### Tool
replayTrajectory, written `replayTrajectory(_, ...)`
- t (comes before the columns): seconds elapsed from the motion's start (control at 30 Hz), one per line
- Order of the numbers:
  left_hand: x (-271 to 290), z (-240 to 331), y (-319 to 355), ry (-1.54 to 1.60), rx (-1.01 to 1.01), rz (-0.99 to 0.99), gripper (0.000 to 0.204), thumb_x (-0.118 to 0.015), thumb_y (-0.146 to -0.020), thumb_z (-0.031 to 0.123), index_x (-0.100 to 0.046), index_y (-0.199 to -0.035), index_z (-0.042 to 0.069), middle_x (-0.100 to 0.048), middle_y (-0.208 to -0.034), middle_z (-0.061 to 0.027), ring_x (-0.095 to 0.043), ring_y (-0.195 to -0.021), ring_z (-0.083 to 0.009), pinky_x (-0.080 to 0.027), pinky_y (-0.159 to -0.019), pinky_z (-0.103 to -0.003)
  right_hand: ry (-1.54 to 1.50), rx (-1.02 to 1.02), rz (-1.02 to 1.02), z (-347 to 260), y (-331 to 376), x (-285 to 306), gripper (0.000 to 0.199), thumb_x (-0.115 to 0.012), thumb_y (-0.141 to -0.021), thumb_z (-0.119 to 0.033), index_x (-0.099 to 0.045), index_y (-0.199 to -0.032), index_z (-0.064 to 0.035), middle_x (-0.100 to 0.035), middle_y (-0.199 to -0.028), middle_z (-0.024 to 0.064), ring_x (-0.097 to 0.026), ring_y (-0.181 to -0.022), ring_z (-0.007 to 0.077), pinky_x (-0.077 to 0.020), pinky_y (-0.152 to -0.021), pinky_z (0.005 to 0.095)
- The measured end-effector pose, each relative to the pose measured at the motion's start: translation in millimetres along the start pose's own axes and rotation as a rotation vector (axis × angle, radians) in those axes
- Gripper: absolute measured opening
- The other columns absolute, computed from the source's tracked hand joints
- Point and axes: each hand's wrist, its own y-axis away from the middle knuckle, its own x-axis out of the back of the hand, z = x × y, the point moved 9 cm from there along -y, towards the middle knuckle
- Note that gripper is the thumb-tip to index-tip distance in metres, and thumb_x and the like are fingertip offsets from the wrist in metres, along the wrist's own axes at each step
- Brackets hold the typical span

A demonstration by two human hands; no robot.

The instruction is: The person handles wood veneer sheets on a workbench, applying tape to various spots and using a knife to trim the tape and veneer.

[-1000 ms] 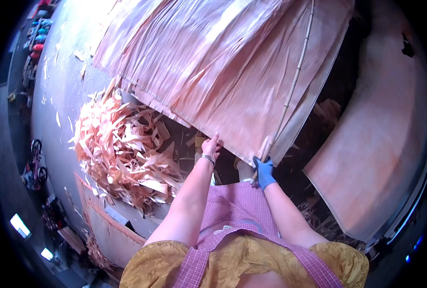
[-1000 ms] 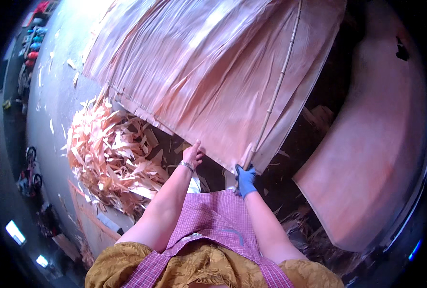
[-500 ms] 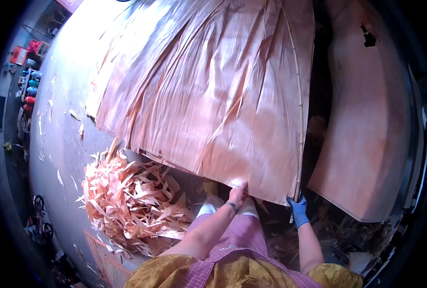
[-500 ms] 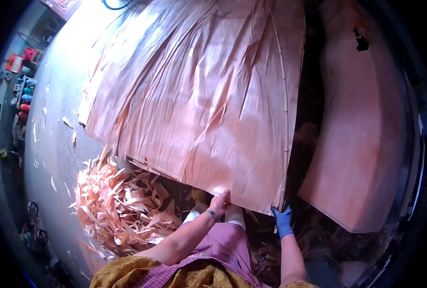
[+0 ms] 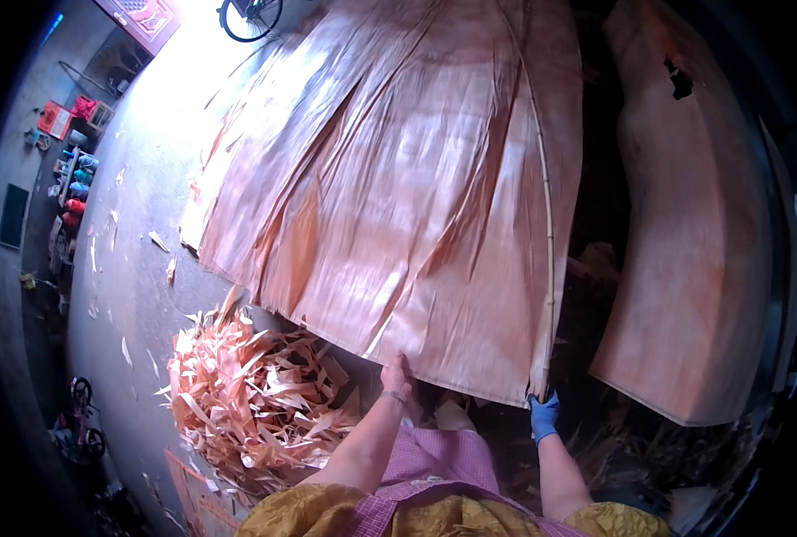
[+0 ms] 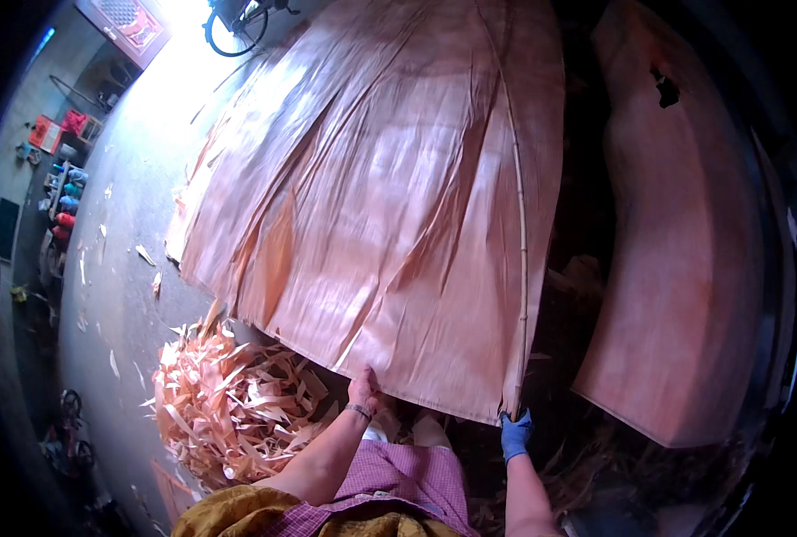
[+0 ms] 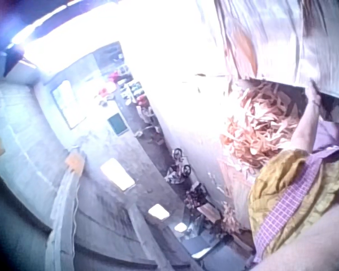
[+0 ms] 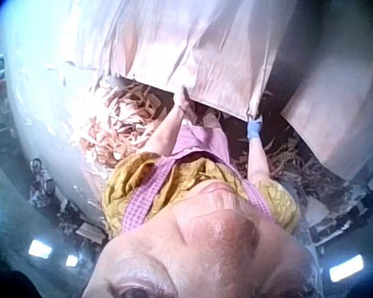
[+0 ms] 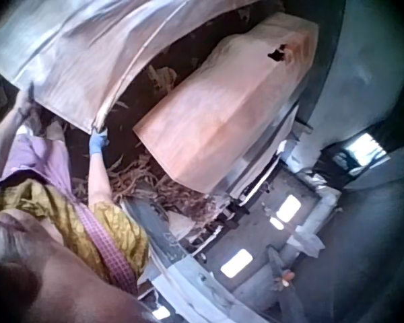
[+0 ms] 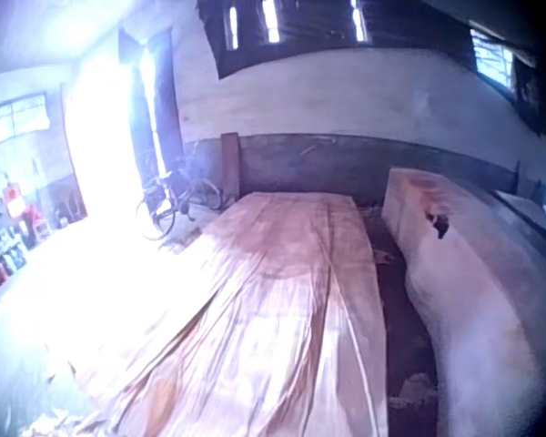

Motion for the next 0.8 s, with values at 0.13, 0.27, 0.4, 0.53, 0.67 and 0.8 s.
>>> replayTrajectory(0.13,-13.8,-11.4,43.2,-0.205,0.028,-0.18,0.019,-0.069,-0.089,0.03,-0.061,-0.096,0.015,-0.061,-0.078,-0.0002,-0.06,-0.07,-0.0185,-0.047,-0.058,-0.039,0.077,-0.015,0.076,30.8,1.9,21.2,0.05,-0.08,-0.072,-0.015,-0.056,-0.113,0.0004,-0.066,-0.102,0.0166,-0.065,-0.092,0.0295,-0.051,-0.081,0.0381)
replayTrajectory(0.27,-13.0,-14.2,83.8,-0.034,0.209,-0.123,0.026,-0.068,-0.089,0.036,-0.062,-0.099,0.013,-0.066,-0.084,-0.0025,-0.062,-0.071,-0.0223,-0.05,-0.063,-0.043,0.117,-0.075,0.106,44.0,5.8,71.1,0.047,-0.078,-0.074,-0.014,-0.055,-0.113,0.0003,-0.065,-0.102,0.0151,-0.064,-0.091,0.0266,-0.0499,-0.082,0.0352)
replayTrajectory(0.4,21.1,20.3,34.5,0.173,-0.102,-0.079,0.022,-0.065,-0.092,0.028,-0.059,-0.087,0.008,-0.056,-0.069,0.0021,-0.052,-0.056,-0.0112,-0.046,-0.054,-0.028,0.14,0.002,0.112,59.3,-3.0,87.8,0.045,-0.079,-0.073,-0.017,-0.056,-0.109,-0.001,-0.067,-0.1,0.0177,-0.066,-0.091,0.0338,-0.0512,-0.078,0.0407)
replayTrajectory(0.53,4.9,68.4,59.7,-0.003,-0.279,-0.031,0.021,-0.067,-0.091,0.018,-0.062,-0.105,0.003,-0.063,-0.087,-0.0005,-0.059,-0.073,-0.0106,-0.049,-0.066,-0.025,0.115,0.041,0.109,48.6,2.0,79.3,0.044,-0.078,-0.073,-0.018,-0.057,-0.108,-0.0033,-0.068,-0.095,0.0186,-0.067,-0.085,0.0354,-0.0521,-0.074,0.042)
replayTrajectory(0.67,13.8,84.4,70.2,-0.036,-0.277,-0.075,0.017,-0.068,-0.09,0.018,-0.062,-0.101,0.006,-0.061,-0.08,0.0009,-0.058,-0.068,-0.0105,-0.048,-0.059,-0.026,0.188,-0.036,0.021,36.0,11.5,58.8,0.041,-0.08,-0.071,-0.017,-0.057,-0.101,-0.0031,-0.066,-0.094,0.016,-0.065,-0.084,0.0319,-0.0508,-0.074,0.0403)
replayTrajectory(0.8,19.1,84.8,71.2,0.093,-0.097,-0.255,0.021,-0.069,-0.09,0.027,-0.06,-0.098,0.009,-0.062,-0.078,0.0008,-0.058,-0.065,-0.0125,-0.047,-0.055,-0.027,0.162,-0.008,0.069,28.8,23.3,48.7,0.039,-0.08,-0.071,-0.016,-0.057,-0.1,-0.0028,-0.066,-0.091,0.0161,-0.065,-0.082,0.0317,-0.0506,-0.073,0.0402)
